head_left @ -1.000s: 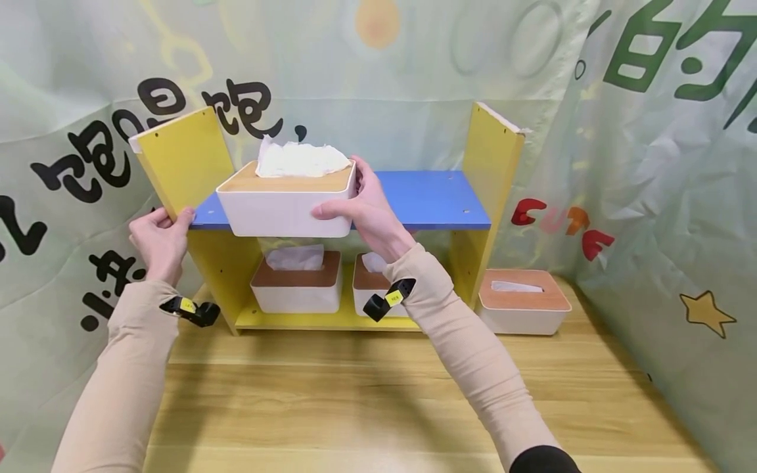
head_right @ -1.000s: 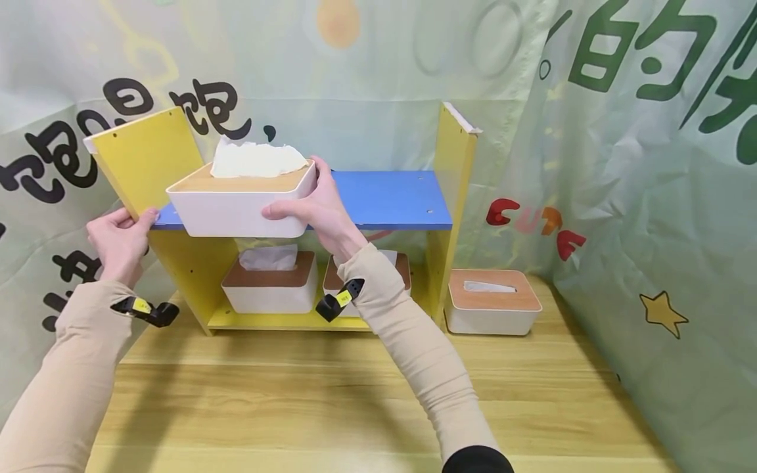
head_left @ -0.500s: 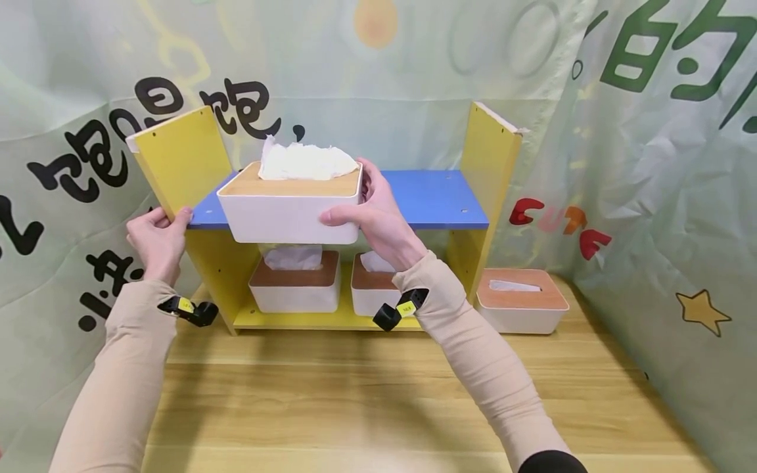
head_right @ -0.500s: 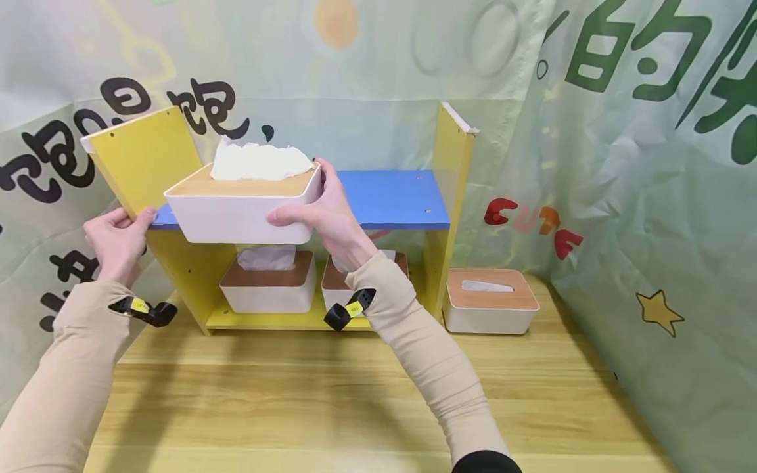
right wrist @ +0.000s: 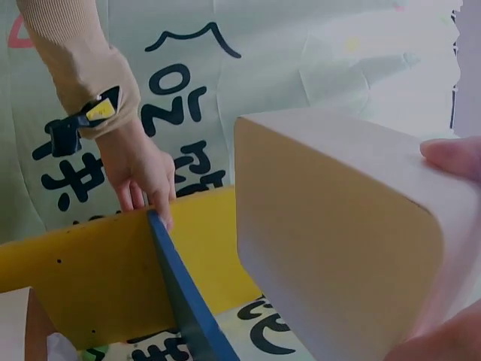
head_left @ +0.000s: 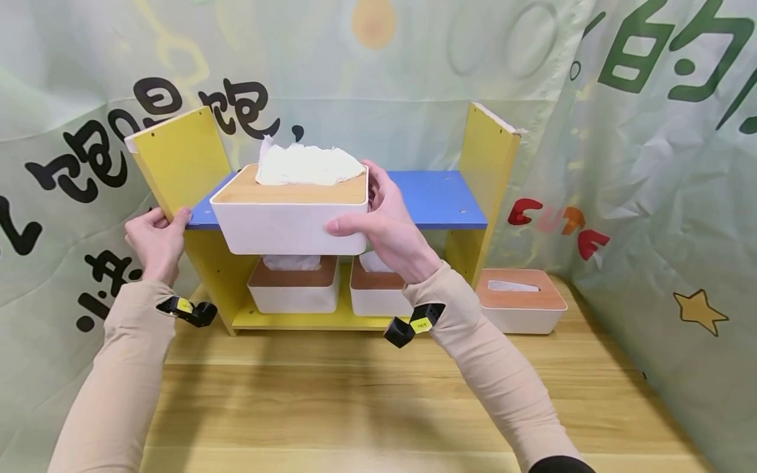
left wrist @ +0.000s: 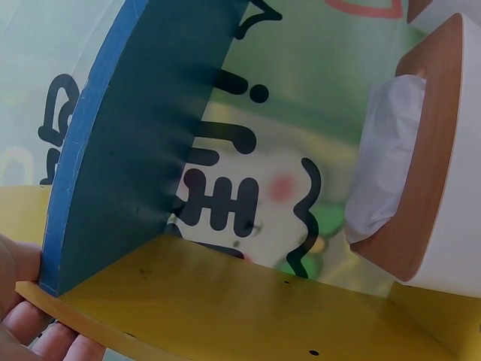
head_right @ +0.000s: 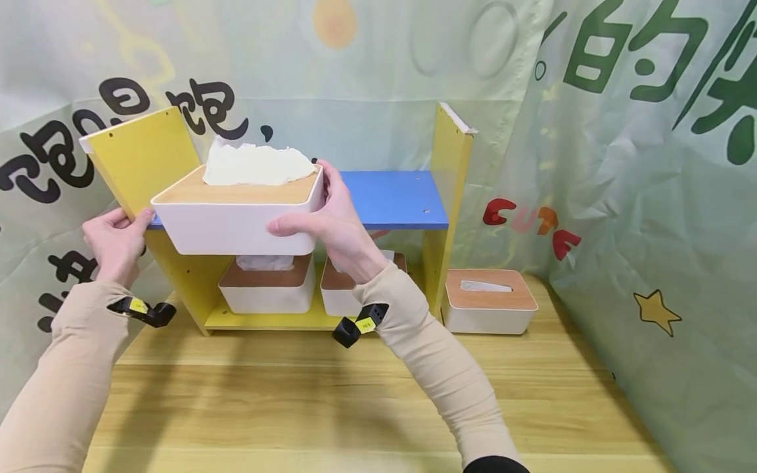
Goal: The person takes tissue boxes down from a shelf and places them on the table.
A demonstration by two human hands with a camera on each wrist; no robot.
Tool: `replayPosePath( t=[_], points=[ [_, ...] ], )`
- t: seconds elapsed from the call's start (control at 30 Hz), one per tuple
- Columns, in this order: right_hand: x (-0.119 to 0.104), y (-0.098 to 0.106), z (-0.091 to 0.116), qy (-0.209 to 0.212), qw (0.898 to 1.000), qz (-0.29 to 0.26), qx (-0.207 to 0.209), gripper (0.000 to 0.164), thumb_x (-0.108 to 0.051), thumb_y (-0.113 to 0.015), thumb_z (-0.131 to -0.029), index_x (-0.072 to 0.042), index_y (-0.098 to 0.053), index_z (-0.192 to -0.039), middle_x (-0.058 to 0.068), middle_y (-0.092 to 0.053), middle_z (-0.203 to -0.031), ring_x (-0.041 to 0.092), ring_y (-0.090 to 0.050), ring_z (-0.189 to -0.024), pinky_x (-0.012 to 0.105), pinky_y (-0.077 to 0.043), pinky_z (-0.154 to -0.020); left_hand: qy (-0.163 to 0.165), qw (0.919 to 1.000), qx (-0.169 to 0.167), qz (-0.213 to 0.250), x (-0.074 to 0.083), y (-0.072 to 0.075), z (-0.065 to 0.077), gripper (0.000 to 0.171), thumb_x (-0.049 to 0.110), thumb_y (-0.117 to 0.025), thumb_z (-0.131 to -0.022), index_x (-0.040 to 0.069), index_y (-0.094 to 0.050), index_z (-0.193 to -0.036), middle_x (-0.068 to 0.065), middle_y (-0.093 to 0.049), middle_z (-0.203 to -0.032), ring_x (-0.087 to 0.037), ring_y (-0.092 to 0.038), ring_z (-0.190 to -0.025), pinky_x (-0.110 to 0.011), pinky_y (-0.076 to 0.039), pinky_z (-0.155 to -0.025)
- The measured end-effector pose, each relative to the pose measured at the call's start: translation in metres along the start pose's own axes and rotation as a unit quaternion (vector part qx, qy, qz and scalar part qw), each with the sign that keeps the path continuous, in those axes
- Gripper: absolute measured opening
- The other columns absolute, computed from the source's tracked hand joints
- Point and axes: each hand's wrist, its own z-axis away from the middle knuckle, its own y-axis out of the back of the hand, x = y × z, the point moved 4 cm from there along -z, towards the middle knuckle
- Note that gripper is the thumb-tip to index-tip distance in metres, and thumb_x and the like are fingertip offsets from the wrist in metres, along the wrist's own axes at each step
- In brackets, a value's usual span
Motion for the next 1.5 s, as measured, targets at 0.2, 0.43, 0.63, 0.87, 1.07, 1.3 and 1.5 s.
replayPosePath(
  t=[0.2, 0.43, 0.63, 0.87, 1.07, 1.3, 1.5],
  points=[
    [-0.006, 0.001, 0.01, 0.008, 1.0, 0.013, -0.007, 0.087, 0.014, -0.071, -0.067, -0.008, -0.035, -0.144, 0.005, -0.05, -0.131, 0.021, -0.05, -0.121, 0.031, -0.049, -0.101, -0.002, 0.9999, -0.003, 0.012, 0.0, 0.0, 0.0, 0.04, 0.014, -0.076, -0.087, 0.003, -0.07, -0.126, 0.028, -0.062, -0.057, 0.009, -0.061, -0.06, -0.005, -0.047, -0.058],
    [-0.008, 0.006, 0.023, 0.012, 1.0, 0.019, -0.015, 0.09, 0.016, -0.069, -0.068, -0.009, -0.032, -0.146, 0.004, -0.049, -0.132, 0.021, -0.049, -0.122, 0.025, -0.052, -0.096, -0.002, 0.9999, -0.007, 0.011, -0.001, -0.001, -0.002, 0.043, 0.014, -0.076, -0.088, 0.002, -0.068, -0.128, 0.028, -0.062, -0.056, 0.01, -0.061, -0.059, -0.005, -0.047, -0.057],
    [-0.005, 0.009, 0.034, 0.005, 1.0, 0.022, -0.019, 0.098, 0.012, -0.072, -0.065, -0.011, -0.028, -0.15, 0.004, -0.051, -0.131, 0.021, -0.051, -0.12, 0.026, -0.052, -0.096, -0.004, 1.0, -0.005, 0.006, -0.001, 0.0, -0.002, 0.043, 0.015, -0.077, -0.087, 0.003, -0.068, -0.127, 0.029, -0.062, -0.056, 0.01, -0.061, -0.059, -0.005, -0.047, -0.058],
    [0.004, 0.019, 0.05, -0.005, 1.0, 0.022, -0.018, 0.112, -0.001, -0.087, -0.061, -0.014, -0.024, -0.153, 0.004, -0.05, -0.135, 0.022, -0.052, -0.12, 0.029, -0.054, -0.097, -0.006, 0.9999, -0.004, 0.008, -0.001, 0.0, -0.001, 0.04, 0.015, -0.078, -0.087, 0.003, -0.07, -0.124, 0.028, -0.063, -0.057, 0.009, -0.061, -0.061, -0.006, -0.046, -0.056],
    [0.021, 0.03, 0.065, 0.002, 1.0, 0.008, -0.027, 0.128, -0.022, -0.1, -0.054, -0.012, -0.021, -0.155, 0.004, -0.047, -0.139, 0.02, -0.05, -0.123, 0.025, -0.055, -0.097, -0.004, 0.9999, -0.006, 0.014, -0.002, 0.0, -0.001, 0.041, 0.014, -0.077, -0.087, 0.003, -0.069, -0.126, 0.027, -0.063, -0.057, 0.009, -0.061, -0.061, -0.006, -0.046, -0.056],
    [0.031, 0.038, 0.081, 0.011, 0.999, 0.012, -0.037, 0.124, -0.016, -0.097, -0.06, -0.012, -0.02, -0.157, 0.001, -0.047, -0.141, 0.018, -0.05, -0.123, 0.025, -0.054, -0.097, 0.001, 0.9997, -0.005, 0.022, -0.002, 0.001, -0.002, 0.04, 0.013, -0.078, -0.087, 0.003, -0.07, -0.124, 0.027, -0.063, -0.058, 0.008, -0.062, -0.062, -0.006, -0.047, -0.056],
    [0.042, 0.047, 0.095, -0.002, 0.999, 0.029, -0.04, 0.123, -0.011, -0.095, -0.061, -0.015, -0.019, -0.158, 0.0, -0.046, -0.144, 0.016, -0.049, -0.126, 0.026, -0.053, -0.099, 0.003, 0.9996, -0.007, 0.026, -0.001, 0.0, -0.001, 0.041, 0.013, -0.077, -0.087, 0.002, -0.069, -0.126, 0.026, -0.063, -0.057, 0.008, -0.062, -0.061, -0.006, -0.047, -0.056]
  ],
)
